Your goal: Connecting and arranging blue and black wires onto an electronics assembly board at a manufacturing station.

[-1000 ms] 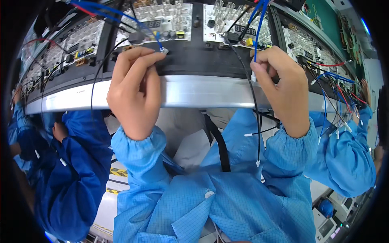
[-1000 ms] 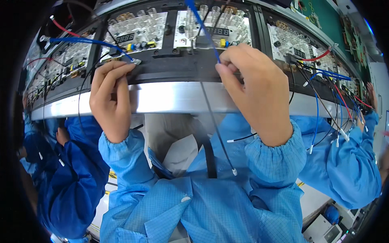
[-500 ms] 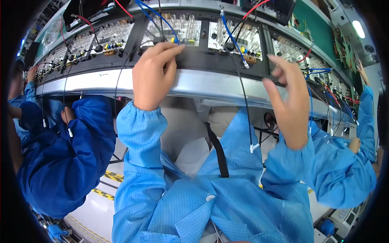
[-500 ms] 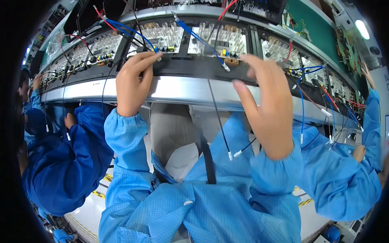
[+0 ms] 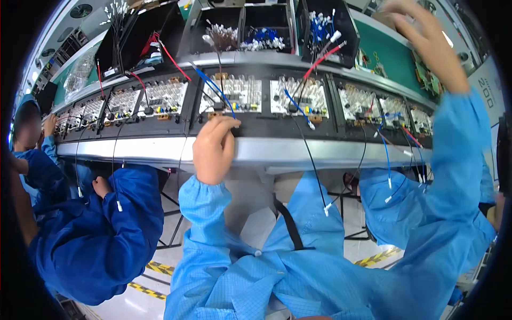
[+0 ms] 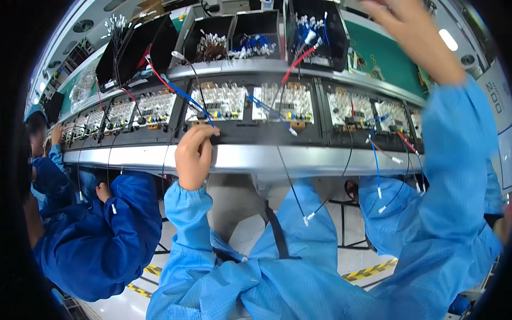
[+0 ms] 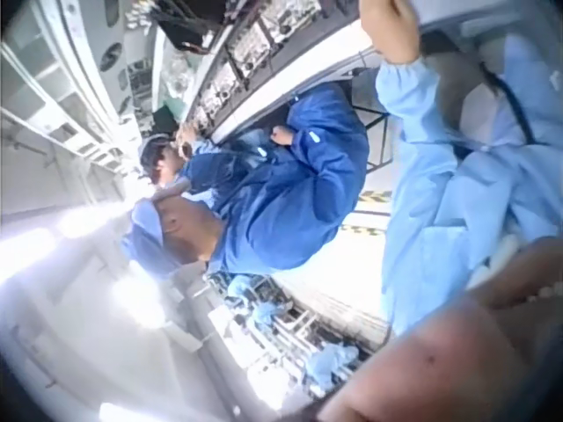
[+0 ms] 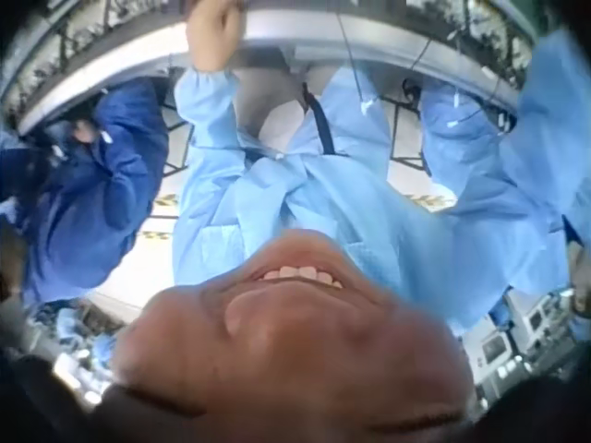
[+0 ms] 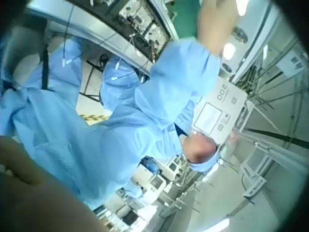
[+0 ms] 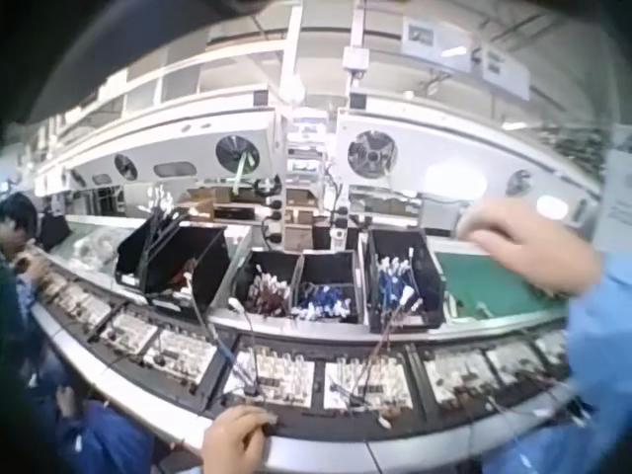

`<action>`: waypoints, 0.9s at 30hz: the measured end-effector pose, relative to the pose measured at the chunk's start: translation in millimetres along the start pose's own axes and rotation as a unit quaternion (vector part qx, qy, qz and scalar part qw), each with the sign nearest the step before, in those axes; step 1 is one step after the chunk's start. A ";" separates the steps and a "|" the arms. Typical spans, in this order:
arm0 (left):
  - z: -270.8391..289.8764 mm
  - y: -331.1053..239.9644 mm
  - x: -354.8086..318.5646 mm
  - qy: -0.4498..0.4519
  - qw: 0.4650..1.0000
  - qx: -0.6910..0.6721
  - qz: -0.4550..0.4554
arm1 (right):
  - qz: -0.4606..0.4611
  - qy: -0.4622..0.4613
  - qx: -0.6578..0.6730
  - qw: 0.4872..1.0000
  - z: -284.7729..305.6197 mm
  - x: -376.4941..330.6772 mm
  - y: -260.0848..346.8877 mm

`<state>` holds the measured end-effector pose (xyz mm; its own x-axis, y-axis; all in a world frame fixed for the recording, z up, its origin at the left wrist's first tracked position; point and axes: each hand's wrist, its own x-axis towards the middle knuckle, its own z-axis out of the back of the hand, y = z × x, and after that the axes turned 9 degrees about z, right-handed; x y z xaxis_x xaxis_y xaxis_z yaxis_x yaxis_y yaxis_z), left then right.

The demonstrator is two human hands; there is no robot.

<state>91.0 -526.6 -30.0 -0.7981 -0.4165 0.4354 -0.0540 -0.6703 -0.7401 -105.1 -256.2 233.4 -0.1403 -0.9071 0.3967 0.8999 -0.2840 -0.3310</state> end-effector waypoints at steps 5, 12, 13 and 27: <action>-4.5 -2.6 9.3 -0.023 0.999 -0.035 0.016 | -0.389 0.300 0.410 0.769 -135.2 19.9 -127.6; -20.0 20.5 -46.1 -0.116 0.991 0.057 -0.034 | -0.018 0.456 0.119 0.882 -273.0 23.9 -164.4; -28.0 18.8 -55.4 -0.138 0.988 0.073 -0.007 | -0.153 0.422 0.164 0.878 -275.9 22.4 -156.0; -38.2 16.2 -63.8 -0.179 0.982 0.051 0.002 | -0.300 0.325 0.271 0.855 -261.1 18.6 -182.5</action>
<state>118.1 -487.4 -89.3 -0.5342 -0.5967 0.5988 0.0246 -0.7190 -0.6946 -379.8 -302.3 77.6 -0.6853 -0.6793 -0.2627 0.6197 -0.7333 0.2797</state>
